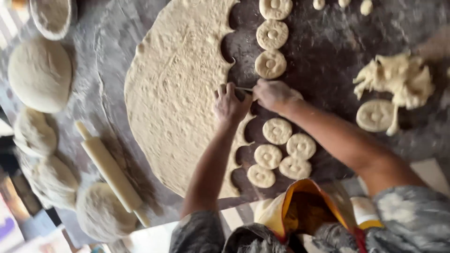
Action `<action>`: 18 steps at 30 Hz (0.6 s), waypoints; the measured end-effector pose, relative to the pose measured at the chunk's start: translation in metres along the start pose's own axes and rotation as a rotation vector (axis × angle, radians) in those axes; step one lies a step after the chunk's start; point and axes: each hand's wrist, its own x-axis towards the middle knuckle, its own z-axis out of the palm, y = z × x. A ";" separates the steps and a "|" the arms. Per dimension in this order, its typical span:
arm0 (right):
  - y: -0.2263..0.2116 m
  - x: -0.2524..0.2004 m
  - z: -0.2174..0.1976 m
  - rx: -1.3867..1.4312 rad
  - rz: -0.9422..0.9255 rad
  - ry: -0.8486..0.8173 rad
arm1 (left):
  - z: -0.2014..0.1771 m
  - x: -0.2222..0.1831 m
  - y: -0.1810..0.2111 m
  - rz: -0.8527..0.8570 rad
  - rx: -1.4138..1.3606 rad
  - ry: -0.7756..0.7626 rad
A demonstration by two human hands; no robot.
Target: Rolling out dough on a floured surface and using a circular cutter to create donut shapes with holes.
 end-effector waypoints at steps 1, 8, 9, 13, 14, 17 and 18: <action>-0.013 -0.012 -0.008 -0.005 0.018 0.020 | -0.003 0.002 -0.003 0.027 0.001 0.001; -0.032 -0.078 0.025 0.027 0.063 0.158 | -0.066 -0.023 -0.024 0.109 -0.252 -0.051; -0.031 -0.078 0.030 0.019 -0.016 0.199 | -0.084 -0.027 -0.027 0.291 -0.163 0.113; -0.078 -0.066 0.023 -0.035 0.042 -0.055 | -0.065 -0.055 -0.057 0.395 -0.134 0.096; -0.086 -0.053 0.027 -0.093 0.115 -0.192 | -0.060 -0.063 -0.051 0.407 0.043 -0.076; -0.072 -0.031 0.060 -0.213 0.191 -0.316 | -0.003 -0.049 -0.079 0.508 0.152 -0.247; -0.069 -0.038 0.078 -0.283 0.166 -0.304 | 0.024 -0.057 -0.098 0.572 0.082 -0.229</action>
